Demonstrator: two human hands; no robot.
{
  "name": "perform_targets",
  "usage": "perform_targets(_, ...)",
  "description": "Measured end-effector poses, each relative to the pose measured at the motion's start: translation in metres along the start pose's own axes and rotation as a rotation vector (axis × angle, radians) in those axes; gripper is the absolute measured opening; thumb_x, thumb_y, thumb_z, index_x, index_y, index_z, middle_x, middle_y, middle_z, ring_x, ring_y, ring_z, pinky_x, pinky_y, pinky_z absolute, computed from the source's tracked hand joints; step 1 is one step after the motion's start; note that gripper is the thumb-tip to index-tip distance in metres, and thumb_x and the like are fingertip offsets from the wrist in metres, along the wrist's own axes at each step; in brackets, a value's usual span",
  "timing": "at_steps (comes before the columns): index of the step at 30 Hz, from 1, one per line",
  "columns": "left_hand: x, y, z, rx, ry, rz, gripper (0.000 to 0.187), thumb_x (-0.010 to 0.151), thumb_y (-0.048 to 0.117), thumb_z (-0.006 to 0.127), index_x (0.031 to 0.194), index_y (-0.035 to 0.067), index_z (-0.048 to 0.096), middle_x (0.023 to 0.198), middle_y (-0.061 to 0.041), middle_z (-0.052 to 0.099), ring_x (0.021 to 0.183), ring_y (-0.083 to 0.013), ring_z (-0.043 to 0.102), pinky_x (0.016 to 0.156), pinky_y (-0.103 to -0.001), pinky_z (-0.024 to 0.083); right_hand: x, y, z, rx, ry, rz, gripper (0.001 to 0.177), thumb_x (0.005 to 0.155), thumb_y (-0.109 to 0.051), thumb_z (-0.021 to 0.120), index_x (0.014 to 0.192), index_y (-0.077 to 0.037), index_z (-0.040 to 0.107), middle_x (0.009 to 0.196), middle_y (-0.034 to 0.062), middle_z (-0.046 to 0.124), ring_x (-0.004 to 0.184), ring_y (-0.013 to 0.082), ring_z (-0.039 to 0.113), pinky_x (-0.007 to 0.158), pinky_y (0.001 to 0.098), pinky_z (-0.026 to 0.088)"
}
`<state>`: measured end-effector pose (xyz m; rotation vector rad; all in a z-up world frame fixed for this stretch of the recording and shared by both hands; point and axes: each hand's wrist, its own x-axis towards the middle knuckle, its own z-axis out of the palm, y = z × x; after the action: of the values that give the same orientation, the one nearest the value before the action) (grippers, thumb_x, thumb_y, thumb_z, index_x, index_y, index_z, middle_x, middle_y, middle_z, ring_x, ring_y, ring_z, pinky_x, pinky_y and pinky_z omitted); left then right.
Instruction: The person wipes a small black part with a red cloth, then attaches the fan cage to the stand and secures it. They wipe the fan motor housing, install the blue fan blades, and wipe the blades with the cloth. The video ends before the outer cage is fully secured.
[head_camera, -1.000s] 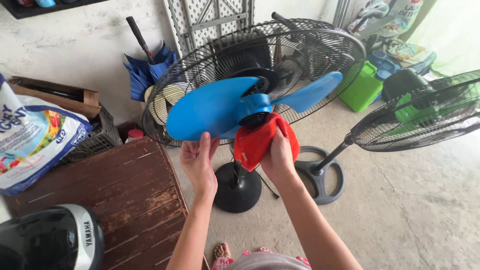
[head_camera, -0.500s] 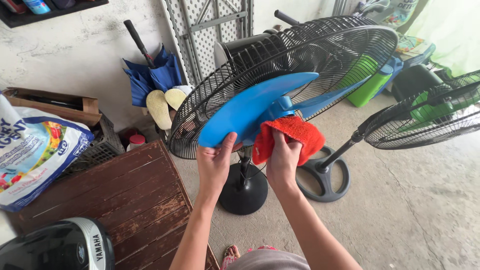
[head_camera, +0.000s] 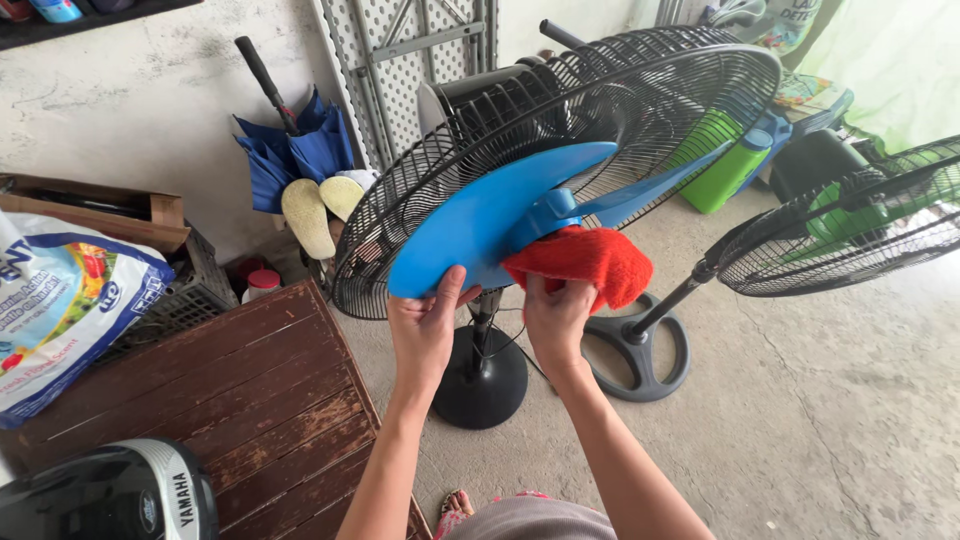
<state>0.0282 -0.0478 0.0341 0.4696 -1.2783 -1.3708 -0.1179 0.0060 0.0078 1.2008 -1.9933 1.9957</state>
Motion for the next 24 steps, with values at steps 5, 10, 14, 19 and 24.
perform_targets(5,-0.008,0.001,0.009,-0.047,0.023,0.014,0.021,0.103,0.017,0.066,0.102,-0.003,0.072,0.091,-0.004,0.074,0.082,-0.0093,0.071,0.085,-0.037,0.069,0.002,0.000,-0.014,-0.336,-0.025,-0.398,0.024,0.079,-0.002,0.078,0.102,-0.005,0.072,0.096,0.0078,0.070,0.089,0.0236,0.064,0.080,0.0394,0.049)
perform_targets(10,-0.010,-0.002,0.015,0.001,0.036,0.050,0.022,0.103,0.019,0.065,0.095,-0.001,0.071,0.082,0.002,0.069,0.072,-0.0034,0.063,0.078,-0.030,0.067,0.012,0.001,-0.008,0.646,0.086,0.270,0.024,0.095,-0.004,0.065,0.118,-0.004,0.060,0.115,0.0067,0.067,0.105,0.0199,0.067,0.092,0.0342,0.056)
perform_targets(14,-0.010,-0.004,0.012,0.198,0.114,0.052,0.036,0.104,0.019,0.069,0.073,0.001,0.065,0.059,0.008,0.049,0.053,-0.0002,0.034,0.049,-0.021,0.025,0.029,0.001,-0.019,1.196,-0.068,0.934,0.026,0.100,-0.016,0.053,0.121,-0.002,0.058,0.112,0.0133,0.070,0.104,0.0254,0.069,0.091,0.0380,0.057)
perform_targets(19,-0.013,-0.004,0.010,0.207,0.099,0.082,0.037,0.105,0.019,0.070,0.073,0.002,0.063,0.060,0.008,0.049,0.053,-0.0002,0.035,0.049,-0.023,0.025,0.035,-0.006,-0.029,1.262,-0.157,0.927,0.023,0.102,-0.013,0.053,0.122,-0.001,0.056,0.116,0.0136,0.068,0.106,0.0250,0.069,0.095,0.0382,0.058)
perform_targets(24,-0.013,-0.003,0.015,-0.056,0.053,0.013,0.020,0.100,0.018,0.065,0.100,0.000,0.071,0.090,-0.002,0.074,0.081,-0.0105,0.074,0.079,-0.032,0.068,0.018,-0.018,-0.014,0.891,0.011,0.466,0.031,0.093,-0.001,0.061,0.122,-0.009,0.055,0.116,0.0073,0.065,0.105,0.0209,0.065,0.094,0.0371,0.056)
